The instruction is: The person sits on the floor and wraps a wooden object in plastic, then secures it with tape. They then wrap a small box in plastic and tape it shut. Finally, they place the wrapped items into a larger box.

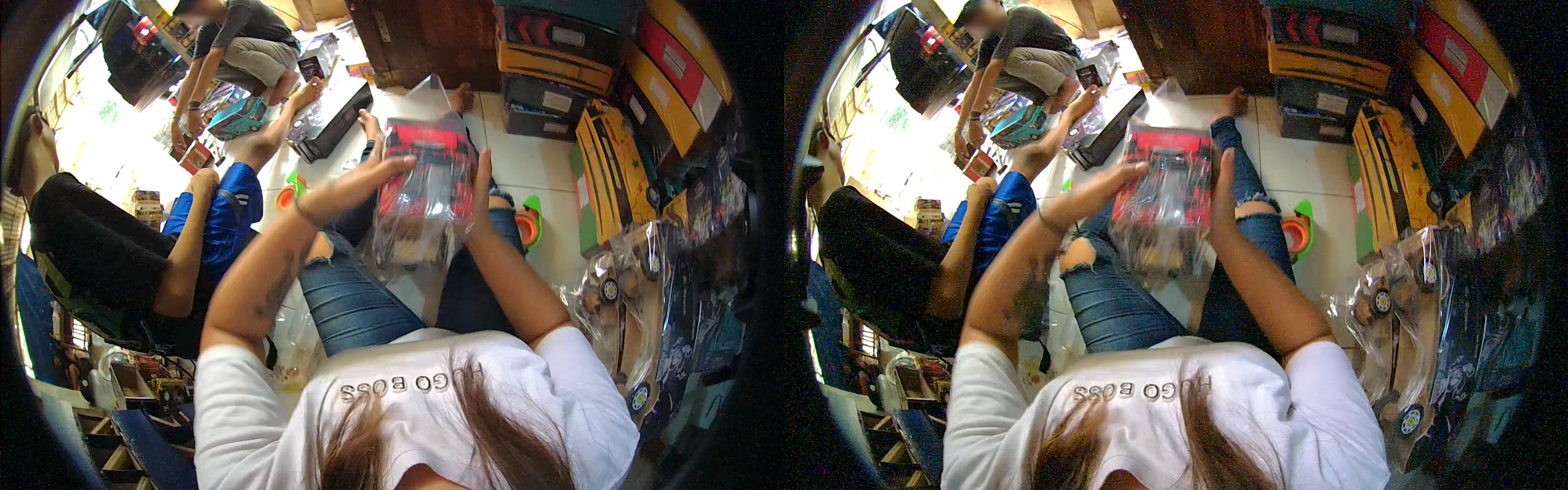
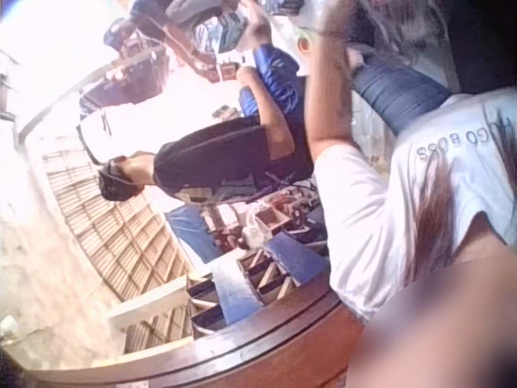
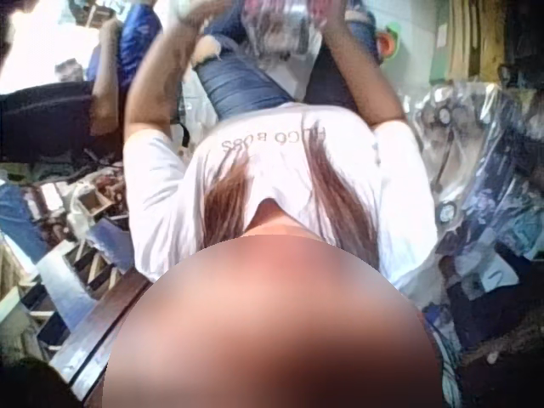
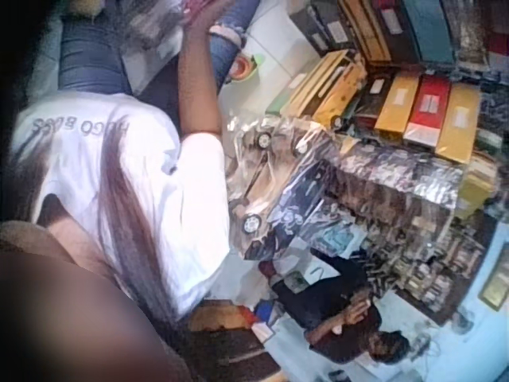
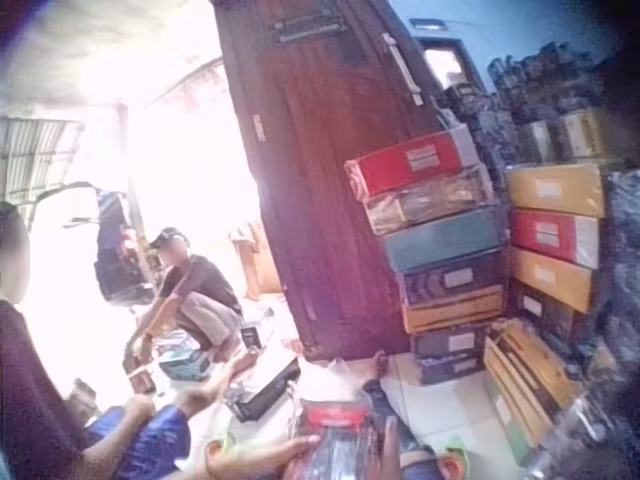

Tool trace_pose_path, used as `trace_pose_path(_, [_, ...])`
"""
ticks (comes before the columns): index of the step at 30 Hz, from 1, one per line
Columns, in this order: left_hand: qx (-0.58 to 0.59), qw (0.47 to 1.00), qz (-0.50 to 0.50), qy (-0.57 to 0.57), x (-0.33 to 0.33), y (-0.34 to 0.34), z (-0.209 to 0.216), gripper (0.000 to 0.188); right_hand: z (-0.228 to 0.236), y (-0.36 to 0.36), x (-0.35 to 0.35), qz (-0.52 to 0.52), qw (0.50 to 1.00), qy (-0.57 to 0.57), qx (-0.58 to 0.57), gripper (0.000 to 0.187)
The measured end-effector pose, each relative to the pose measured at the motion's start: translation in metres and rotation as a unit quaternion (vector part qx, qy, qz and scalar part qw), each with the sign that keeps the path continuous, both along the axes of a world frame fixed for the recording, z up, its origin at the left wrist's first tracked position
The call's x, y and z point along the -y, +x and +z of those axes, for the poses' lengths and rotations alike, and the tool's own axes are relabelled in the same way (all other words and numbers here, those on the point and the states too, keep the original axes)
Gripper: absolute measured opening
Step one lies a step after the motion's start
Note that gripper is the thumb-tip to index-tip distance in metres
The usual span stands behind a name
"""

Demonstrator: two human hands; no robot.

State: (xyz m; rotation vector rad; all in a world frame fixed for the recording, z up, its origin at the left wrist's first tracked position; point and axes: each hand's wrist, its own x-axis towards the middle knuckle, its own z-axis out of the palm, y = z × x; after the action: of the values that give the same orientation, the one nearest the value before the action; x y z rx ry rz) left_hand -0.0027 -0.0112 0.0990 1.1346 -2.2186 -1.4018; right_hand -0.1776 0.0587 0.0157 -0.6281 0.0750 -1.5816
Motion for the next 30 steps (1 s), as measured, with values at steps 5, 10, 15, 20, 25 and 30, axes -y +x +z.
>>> trace_pose_path(5, [-0.308, 0.918, 0.054, 0.242, -0.060, 0.017, -0.042, 0.084, 0.015, 0.006, -0.034, -0.087, 0.985, 0.035, -0.146, 0.066])
trace_pose_path(10, [-0.402, 0.873, 0.086, 0.261, -0.087, 0.007, -0.046, 0.073, 0.059, -0.045, -0.002, -0.407, 0.645, -0.151, -0.629, 0.050])
trace_pose_path(15, [-0.362, 0.900, 0.107, 0.217, -0.082, 0.011, -0.043, 0.088, 0.146, -0.040, 0.032, -0.232, 0.636, -0.206, -0.707, 0.023])
trace_pose_path(20, [-0.222, 0.929, 0.099, -0.279, -0.110, 0.028, -0.017, 0.105, 0.164, -0.041, 0.024, -0.294, 0.636, -0.233, -0.674, 0.057])
trace_pose_path(25, [0.014, 0.856, 0.009, -0.517, -0.138, 0.019, -0.007, 0.129, 0.118, -0.030, 0.025, 0.057, 0.722, -0.150, -0.673, 0.060])
trace_pose_path(30, [-0.065, 0.860, 0.083, -0.499, -0.135, 0.013, -0.011, 0.124, 0.118, -0.011, -0.005, -0.109, 0.628, -0.245, -0.731, 0.032])
